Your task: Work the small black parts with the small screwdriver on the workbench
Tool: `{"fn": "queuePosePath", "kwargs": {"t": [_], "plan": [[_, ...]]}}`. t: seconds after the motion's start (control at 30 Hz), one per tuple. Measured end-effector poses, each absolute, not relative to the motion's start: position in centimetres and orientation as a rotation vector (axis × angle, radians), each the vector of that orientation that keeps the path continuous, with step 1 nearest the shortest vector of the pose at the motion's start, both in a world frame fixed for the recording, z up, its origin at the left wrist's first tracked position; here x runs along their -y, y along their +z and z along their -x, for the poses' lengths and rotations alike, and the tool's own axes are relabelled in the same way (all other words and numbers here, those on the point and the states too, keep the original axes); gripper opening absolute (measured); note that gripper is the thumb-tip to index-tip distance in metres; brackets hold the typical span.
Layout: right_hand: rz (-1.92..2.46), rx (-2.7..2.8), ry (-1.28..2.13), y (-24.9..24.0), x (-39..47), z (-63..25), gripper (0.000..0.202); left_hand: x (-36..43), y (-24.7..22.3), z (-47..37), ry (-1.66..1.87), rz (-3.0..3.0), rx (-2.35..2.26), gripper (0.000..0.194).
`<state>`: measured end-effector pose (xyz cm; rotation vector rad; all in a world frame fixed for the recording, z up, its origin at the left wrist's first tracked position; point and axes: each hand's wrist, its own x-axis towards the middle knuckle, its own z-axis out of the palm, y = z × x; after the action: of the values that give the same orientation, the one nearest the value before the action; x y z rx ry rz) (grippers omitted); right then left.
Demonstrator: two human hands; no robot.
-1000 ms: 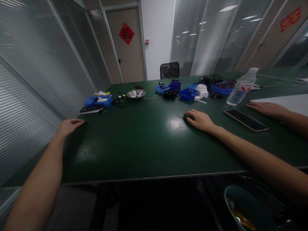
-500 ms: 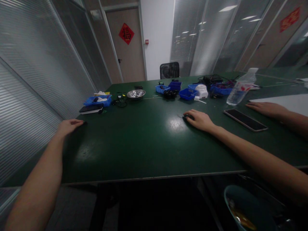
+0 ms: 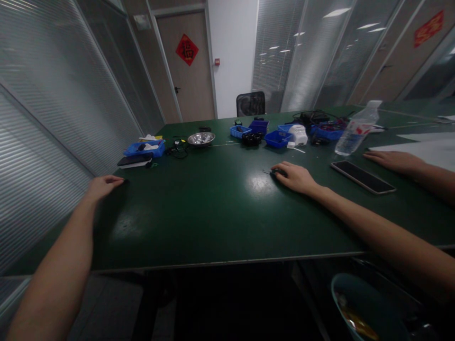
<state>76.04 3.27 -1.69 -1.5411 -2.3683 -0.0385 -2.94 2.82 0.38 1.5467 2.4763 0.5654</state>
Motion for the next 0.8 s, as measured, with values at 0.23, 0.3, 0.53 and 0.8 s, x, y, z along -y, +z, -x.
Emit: {"fn": "queuePosePath", "kwargs": {"t": [0.23,0.3,0.53,0.8], "plan": [[1.554,2.347,-0.049,-1.7,-3.2,-75.9,0.045,-3.3,-0.5,4.0,0.545,-1.633,-2.466,0.055],[1.549,2.342,-0.048,-1.7,-3.1,-75.9,0.045,-3.2,-0.3,3.7,0.553,-1.651,-2.438,0.053],[1.545,2.347,-0.066,-2.0,-3.4,-76.0,0.045,-2.4,0.7,2.4,0.560,-1.668,-2.407,0.042],[1.548,2.357,-0.068,-1.9,-3.2,-76.0,0.045,-2.1,1.1,1.5,0.664,-1.618,-2.401,0.034]]}}
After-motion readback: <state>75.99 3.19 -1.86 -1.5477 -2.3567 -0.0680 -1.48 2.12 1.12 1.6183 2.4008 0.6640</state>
